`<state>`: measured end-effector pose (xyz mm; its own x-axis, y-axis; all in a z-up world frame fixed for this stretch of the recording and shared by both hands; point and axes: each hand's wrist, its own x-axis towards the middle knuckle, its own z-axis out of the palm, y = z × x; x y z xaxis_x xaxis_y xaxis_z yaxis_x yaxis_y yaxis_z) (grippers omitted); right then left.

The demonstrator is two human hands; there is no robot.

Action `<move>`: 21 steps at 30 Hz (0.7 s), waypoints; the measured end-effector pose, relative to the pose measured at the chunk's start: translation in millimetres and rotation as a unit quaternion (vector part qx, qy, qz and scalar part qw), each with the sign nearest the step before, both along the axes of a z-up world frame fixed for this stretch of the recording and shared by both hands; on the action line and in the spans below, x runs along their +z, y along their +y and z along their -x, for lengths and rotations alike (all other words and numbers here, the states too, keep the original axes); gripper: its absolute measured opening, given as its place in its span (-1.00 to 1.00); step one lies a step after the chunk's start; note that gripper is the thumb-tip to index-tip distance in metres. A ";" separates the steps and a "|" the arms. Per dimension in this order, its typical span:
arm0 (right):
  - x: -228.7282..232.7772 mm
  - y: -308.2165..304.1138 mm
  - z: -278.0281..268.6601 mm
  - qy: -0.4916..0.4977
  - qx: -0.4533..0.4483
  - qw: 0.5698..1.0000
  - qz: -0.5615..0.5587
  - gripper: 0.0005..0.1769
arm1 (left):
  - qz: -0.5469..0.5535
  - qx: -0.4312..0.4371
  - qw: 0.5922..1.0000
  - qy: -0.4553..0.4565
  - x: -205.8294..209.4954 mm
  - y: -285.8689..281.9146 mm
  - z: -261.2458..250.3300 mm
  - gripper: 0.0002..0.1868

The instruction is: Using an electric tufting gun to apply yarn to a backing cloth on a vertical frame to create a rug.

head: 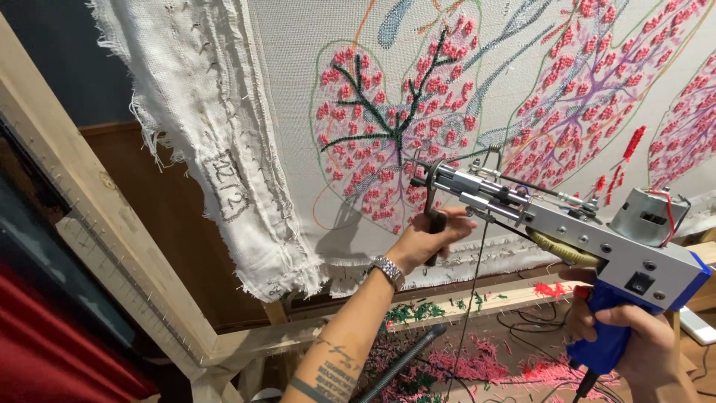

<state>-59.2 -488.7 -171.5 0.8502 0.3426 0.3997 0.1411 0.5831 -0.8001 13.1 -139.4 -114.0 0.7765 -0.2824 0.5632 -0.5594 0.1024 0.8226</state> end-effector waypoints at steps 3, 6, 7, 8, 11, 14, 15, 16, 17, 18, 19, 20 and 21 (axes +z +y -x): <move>-5.5 -1.0 3.1 -0.015 -0.010 1.000 0.007 -0.19 | -0.020 -0.076 0.994 0.070 -4.0 3.6 -11.2 -0.42; -16.2 -2.6 -0.4 -0.007 -0.041 0.999 0.026 -0.26 | -0.042 -0.161 0.977 0.131 3.6 3.4 -5.3 -0.17; -16.8 -1.2 0.4 0.000 -0.046 0.998 0.030 -0.30 | -0.099 -0.087 0.979 0.156 6.4 0.6 -1.4 -0.31; -17.4 0.0 1.0 0.008 -0.051 0.998 0.035 -0.34 | -0.156 -0.013 0.971 0.181 9.2 -2.3 2.5 -0.43; -9.4 12.6 9.0 0.003 -0.066 0.997 0.036 -0.38 | -0.134 0.013 0.982 0.131 3.3 -8.3 -0.9 -0.50; -10.1 16.6 11.3 0.003 -0.078 0.996 0.037 -0.38 | -0.110 0.086 0.984 0.106 1.4 -11.0 0.6 -0.57; -10.7 16.7 11.3 0.002 -0.080 0.996 0.037 -0.38 | -0.110 0.085 0.985 0.105 1.3 -9.0 0.7 -0.57; -11.3 16.9 11.3 -0.001 -0.081 0.996 0.034 -0.37 | -0.075 0.044 0.987 0.136 1.1 -7.0 0.8 -0.59; -12.7 17.1 12.3 -0.004 -0.081 0.996 0.032 -0.36 | -0.040 0.002 0.985 0.167 -0.3 -4.8 1.9 -0.60; -10.2 19.5 15.3 -0.003 -0.082 0.996 0.033 -0.36 | -0.040 0.001 0.985 0.168 1.2 -3.6 4.3 -0.60; -8.0 21.9 18.7 -0.007 -0.089 0.995 0.034 -0.36 | -0.048 -0.012 0.985 0.168 2.5 -2.5 7.3 -0.61; -5.8 24.2 22.2 -0.011 -0.096 0.995 0.035 -0.37 | -0.055 -0.024 0.984 0.168 3.7 -1.5 10.3 -0.60; -2.8 26.9 24.9 -0.011 -0.096 0.995 0.035 -0.37 | -0.055 -0.025 0.984 0.169 10.0 -2.5 14.8 -0.60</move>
<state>-84.0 -461.8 -174.3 0.8944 0.2016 0.3992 0.2620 0.4873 -0.8330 -1.8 -141.8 -104.0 0.8978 -0.3702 0.2384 -0.2482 0.0219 0.9685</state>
